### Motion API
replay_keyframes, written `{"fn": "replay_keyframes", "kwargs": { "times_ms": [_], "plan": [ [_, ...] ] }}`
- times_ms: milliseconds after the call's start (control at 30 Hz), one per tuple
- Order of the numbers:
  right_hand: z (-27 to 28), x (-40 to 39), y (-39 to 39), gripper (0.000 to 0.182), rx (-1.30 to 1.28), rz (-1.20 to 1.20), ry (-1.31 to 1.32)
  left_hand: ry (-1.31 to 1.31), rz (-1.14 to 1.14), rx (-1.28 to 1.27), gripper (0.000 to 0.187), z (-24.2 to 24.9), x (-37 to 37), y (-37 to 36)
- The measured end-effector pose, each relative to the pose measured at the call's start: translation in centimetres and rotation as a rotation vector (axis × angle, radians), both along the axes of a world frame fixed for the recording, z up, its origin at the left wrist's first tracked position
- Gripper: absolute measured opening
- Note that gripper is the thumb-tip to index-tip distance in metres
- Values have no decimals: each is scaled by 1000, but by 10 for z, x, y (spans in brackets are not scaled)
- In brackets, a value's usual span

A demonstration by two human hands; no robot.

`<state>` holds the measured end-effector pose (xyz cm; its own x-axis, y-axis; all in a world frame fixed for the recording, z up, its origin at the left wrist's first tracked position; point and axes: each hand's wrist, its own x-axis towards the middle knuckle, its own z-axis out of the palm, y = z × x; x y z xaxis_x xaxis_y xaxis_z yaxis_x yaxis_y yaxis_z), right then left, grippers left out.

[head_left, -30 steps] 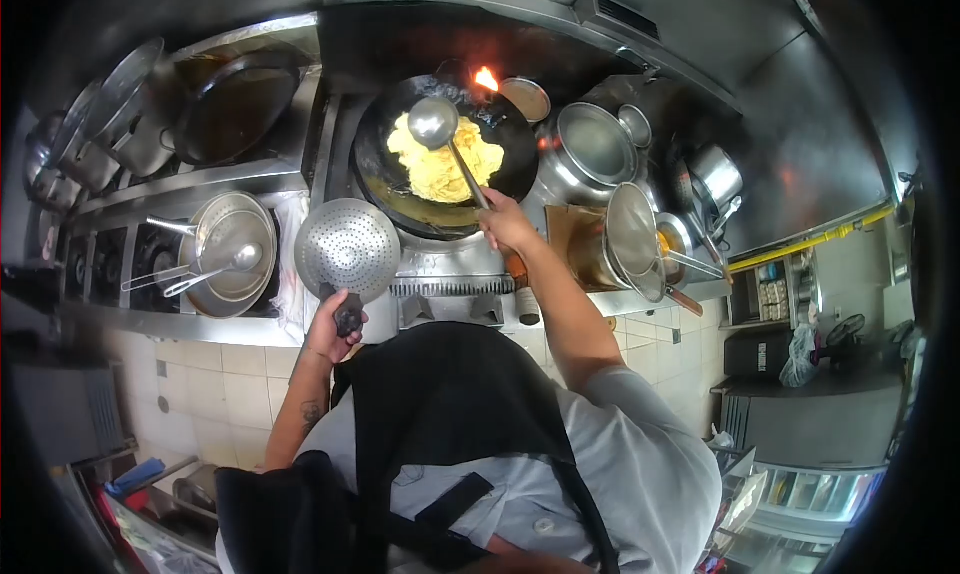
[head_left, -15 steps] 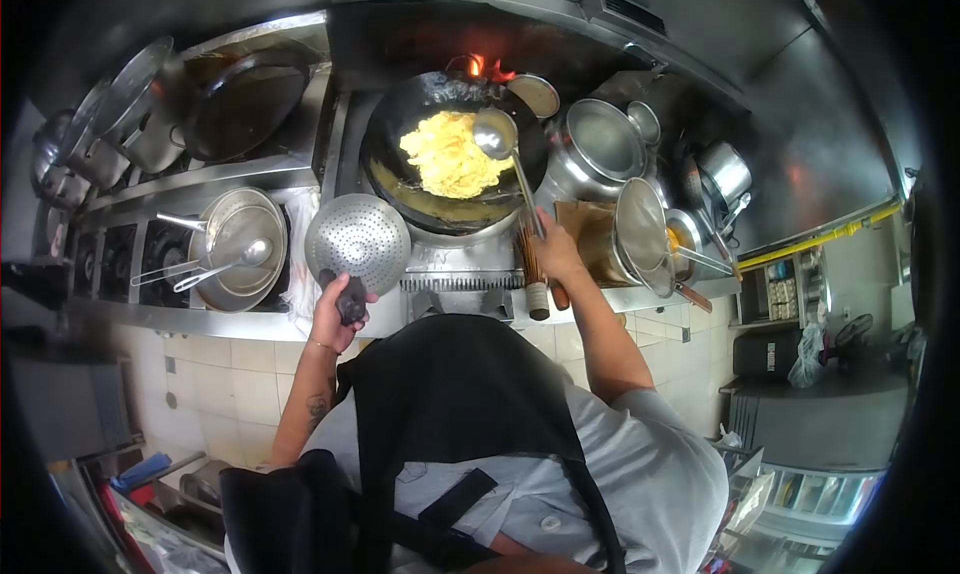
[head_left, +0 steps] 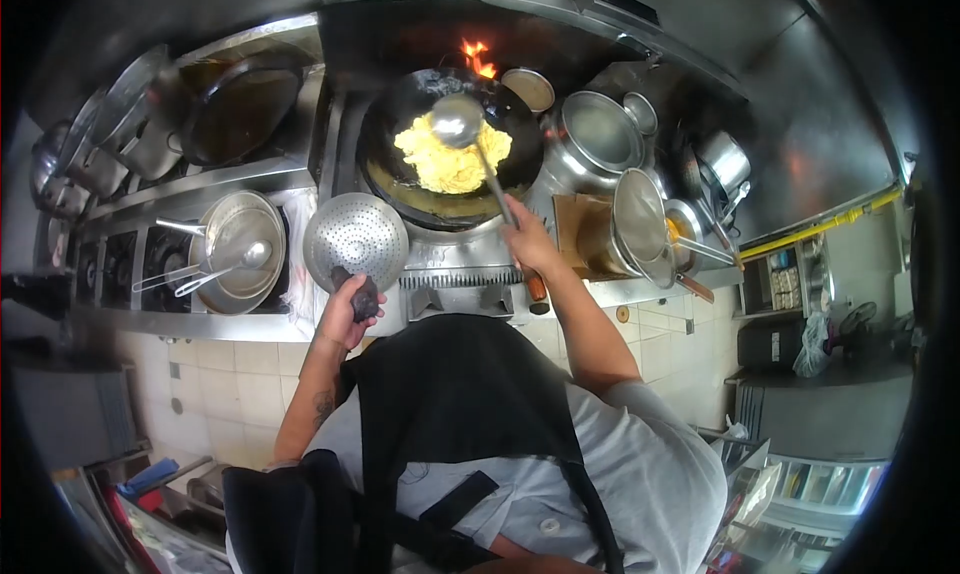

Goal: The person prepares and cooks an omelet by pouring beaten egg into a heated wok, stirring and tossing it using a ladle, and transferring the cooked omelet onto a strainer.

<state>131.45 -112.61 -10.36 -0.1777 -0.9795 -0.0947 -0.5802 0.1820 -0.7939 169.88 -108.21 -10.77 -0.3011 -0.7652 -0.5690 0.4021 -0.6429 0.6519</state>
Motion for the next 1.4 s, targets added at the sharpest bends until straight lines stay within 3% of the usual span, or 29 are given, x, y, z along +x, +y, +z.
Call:
{"fn": "replay_keyframes", "kwargs": {
  "times_ms": [67,100,133,200,300,433,533,567,633,700,733,800,833,867,933,967,1067,1133,1400],
  "plan": [
    [44,17,2,67,424,61,-220,-4,-8,23,35,0,-2,1],
    [63,26,5,67,452,42,-117,-7,-6,43,35,0,-2,-1],
    [55,22,6,67,447,41,-116,-7,-6,38,35,3,-1,-2],
    [23,9,14,68,6,19,209,-42,6,35,34,5,2,1],
    [0,-18,11,68,-82,24,214,-46,29,66,31,-2,6,4],
    [51,-16,28,67,107,-2,308,-35,49,97,31,1,1,3],
    [48,-21,51,65,-108,28,252,-65,20,74,32,-3,1,6],
    [67,-15,57,64,132,-33,25,-27,39,85,31,-10,1,4],
    [60,-16,64,64,363,-100,-208,8,51,89,31,-11,-1,1],
    [17,-33,61,65,-107,113,438,-64,28,135,31,-3,-11,-4],
    [28,-29,58,65,-112,111,437,-65,27,129,31,-1,-14,-7],
    [66,-7,47,65,5,13,196,-74,-38,82,31,2,-21,-12],
    [70,-4,39,65,3,5,195,-82,-37,77,31,3,-27,-15],
    [74,-2,29,65,253,-37,-79,-85,-47,71,31,-1,-30,-18],
    [60,-1,22,65,484,-91,-358,-20,-101,38,30,-13,-40,-27],
    [31,-6,16,66,312,9,-174,4,-112,44,30,-18,-46,-32],
    [27,1,12,65,123,49,11,-16,-138,54,30,-9,-63,-39],
    [30,3,16,66,-56,-53,197,-10,-126,38,31,-8,-69,-41],
    [56,-13,-11,69,122,-102,416,-24,-191,79,31,2,-80,-41]
  ]
}}
